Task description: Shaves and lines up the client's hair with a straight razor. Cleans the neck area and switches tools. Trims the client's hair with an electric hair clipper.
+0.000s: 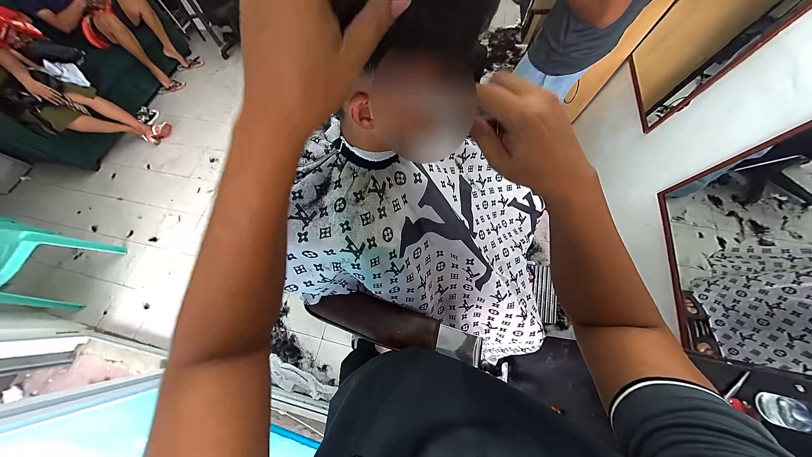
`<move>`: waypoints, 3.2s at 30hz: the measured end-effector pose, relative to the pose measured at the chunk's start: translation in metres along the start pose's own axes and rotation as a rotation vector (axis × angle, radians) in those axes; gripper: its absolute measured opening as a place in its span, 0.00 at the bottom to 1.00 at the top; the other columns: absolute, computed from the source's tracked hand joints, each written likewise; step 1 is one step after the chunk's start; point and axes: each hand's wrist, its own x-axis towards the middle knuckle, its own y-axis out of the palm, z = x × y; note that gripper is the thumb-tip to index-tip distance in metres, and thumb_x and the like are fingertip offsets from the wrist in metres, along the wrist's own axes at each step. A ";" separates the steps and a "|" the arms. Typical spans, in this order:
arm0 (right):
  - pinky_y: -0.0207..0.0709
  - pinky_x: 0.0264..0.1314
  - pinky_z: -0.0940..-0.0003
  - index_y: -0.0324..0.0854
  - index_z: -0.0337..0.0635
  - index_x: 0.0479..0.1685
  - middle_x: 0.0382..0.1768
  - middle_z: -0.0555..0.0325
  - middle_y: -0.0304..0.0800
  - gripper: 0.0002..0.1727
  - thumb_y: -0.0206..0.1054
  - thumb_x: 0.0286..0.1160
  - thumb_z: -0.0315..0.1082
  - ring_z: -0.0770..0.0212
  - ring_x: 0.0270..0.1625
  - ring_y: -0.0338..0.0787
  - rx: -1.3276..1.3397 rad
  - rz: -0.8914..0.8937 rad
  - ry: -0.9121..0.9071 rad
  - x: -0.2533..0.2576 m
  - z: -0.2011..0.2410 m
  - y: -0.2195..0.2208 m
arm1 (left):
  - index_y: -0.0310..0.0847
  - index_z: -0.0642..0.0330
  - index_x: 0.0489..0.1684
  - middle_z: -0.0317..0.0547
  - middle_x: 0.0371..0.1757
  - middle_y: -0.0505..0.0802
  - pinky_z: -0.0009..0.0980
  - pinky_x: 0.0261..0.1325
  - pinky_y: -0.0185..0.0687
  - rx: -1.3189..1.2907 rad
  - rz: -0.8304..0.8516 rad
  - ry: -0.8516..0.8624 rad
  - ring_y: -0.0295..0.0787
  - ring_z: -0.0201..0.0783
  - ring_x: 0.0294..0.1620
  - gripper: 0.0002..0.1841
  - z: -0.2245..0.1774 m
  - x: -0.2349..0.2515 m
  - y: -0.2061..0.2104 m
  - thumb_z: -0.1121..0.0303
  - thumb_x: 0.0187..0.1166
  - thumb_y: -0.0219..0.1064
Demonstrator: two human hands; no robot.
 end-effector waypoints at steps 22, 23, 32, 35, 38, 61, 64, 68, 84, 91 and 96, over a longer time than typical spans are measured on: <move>0.80 0.29 0.80 0.80 0.38 0.61 0.35 0.69 0.90 0.12 0.61 0.87 0.34 0.77 0.29 0.84 0.786 0.210 0.159 -0.001 -0.029 -0.013 | 0.86 0.61 0.52 0.32 0.36 0.95 0.19 0.33 0.79 -0.849 0.099 -0.371 0.86 0.20 0.29 0.11 -0.002 -0.090 0.084 0.63 0.85 0.66; 0.77 0.28 0.82 0.83 0.38 0.59 0.32 0.70 0.86 0.13 0.61 0.88 0.36 0.79 0.27 0.82 0.685 0.230 0.179 0.002 -0.030 -0.013 | 0.87 0.60 0.50 0.32 0.36 0.95 0.18 0.30 0.75 -0.867 0.085 -0.393 0.83 0.18 0.28 0.09 -0.002 -0.095 0.091 0.64 0.86 0.65; 0.73 0.25 0.82 0.85 0.39 0.49 0.29 0.66 0.85 0.13 0.59 0.90 0.38 0.78 0.22 0.78 0.534 0.452 0.270 0.021 -0.026 0.001 | 0.79 0.59 0.66 0.39 0.50 0.92 0.19 0.23 0.68 -1.143 -0.052 -0.516 0.76 0.23 0.25 0.13 -0.012 -0.099 0.119 0.71 0.88 0.59; 0.69 0.23 0.83 0.85 0.39 0.48 0.28 0.67 0.83 0.13 0.59 0.90 0.37 0.79 0.20 0.74 0.550 0.455 0.266 0.023 -0.028 0.003 | 0.78 0.60 0.66 0.39 0.49 0.91 0.19 0.24 0.70 -1.127 -0.060 -0.523 0.78 0.24 0.26 0.13 -0.013 -0.097 0.118 0.72 0.88 0.60; 0.68 0.22 0.83 0.86 0.39 0.47 0.27 0.67 0.83 0.13 0.59 0.90 0.37 0.80 0.19 0.73 0.556 0.467 0.264 0.024 -0.028 0.003 | 0.78 0.61 0.65 0.39 0.48 0.91 0.19 0.26 0.72 -1.099 -0.064 -0.513 0.79 0.24 0.27 0.12 -0.011 -0.096 0.121 0.72 0.87 0.59; 0.67 0.20 0.84 0.86 0.39 0.49 0.28 0.69 0.84 0.12 0.59 0.89 0.36 0.80 0.18 0.72 0.589 0.473 0.280 0.028 -0.031 0.003 | 0.78 0.61 0.65 0.40 0.49 0.91 0.20 0.29 0.72 -1.053 -0.052 -0.496 0.80 0.24 0.30 0.13 -0.009 -0.095 0.120 0.72 0.87 0.59; 0.68 0.20 0.84 0.85 0.40 0.49 0.27 0.69 0.84 0.12 0.59 0.90 0.37 0.80 0.18 0.73 0.585 0.461 0.275 0.029 -0.032 0.002 | 0.78 0.60 0.65 0.39 0.49 0.91 0.19 0.28 0.72 -1.055 -0.046 -0.512 0.81 0.24 0.30 0.12 -0.010 -0.095 0.119 0.72 0.87 0.60; 0.68 0.19 0.84 0.85 0.41 0.49 0.28 0.69 0.85 0.12 0.59 0.90 0.38 0.80 0.19 0.74 0.617 0.428 0.275 0.029 -0.032 0.001 | 0.78 0.60 0.65 0.39 0.48 0.92 0.19 0.28 0.73 -1.049 -0.043 -0.520 0.81 0.24 0.30 0.12 -0.011 -0.094 0.118 0.71 0.87 0.60; 0.70 0.23 0.85 0.86 0.40 0.49 0.31 0.69 0.85 0.12 0.59 0.89 0.37 0.81 0.22 0.76 0.538 0.449 0.278 0.030 -0.027 -0.002 | 0.79 0.62 0.63 0.39 0.48 0.91 0.19 0.29 0.73 -1.000 -0.061 -0.452 0.80 0.23 0.30 0.12 -0.008 -0.092 0.109 0.71 0.87 0.61; 0.70 0.23 0.84 0.86 0.40 0.48 0.30 0.68 0.86 0.12 0.58 0.90 0.36 0.81 0.21 0.76 0.537 0.447 0.290 0.030 -0.028 -0.003 | 0.79 0.62 0.65 0.40 0.49 0.92 0.20 0.30 0.74 -0.989 -0.060 -0.461 0.82 0.24 0.32 0.13 -0.007 -0.092 0.111 0.70 0.87 0.61; 0.71 0.23 0.84 0.86 0.40 0.49 0.30 0.69 0.86 0.12 0.59 0.90 0.36 0.81 0.21 0.76 0.545 0.452 0.289 0.030 -0.029 -0.002 | 0.79 0.62 0.65 0.40 0.49 0.92 0.20 0.32 0.74 -0.985 -0.061 -0.465 0.82 0.24 0.33 0.13 -0.007 -0.091 0.112 0.70 0.87 0.61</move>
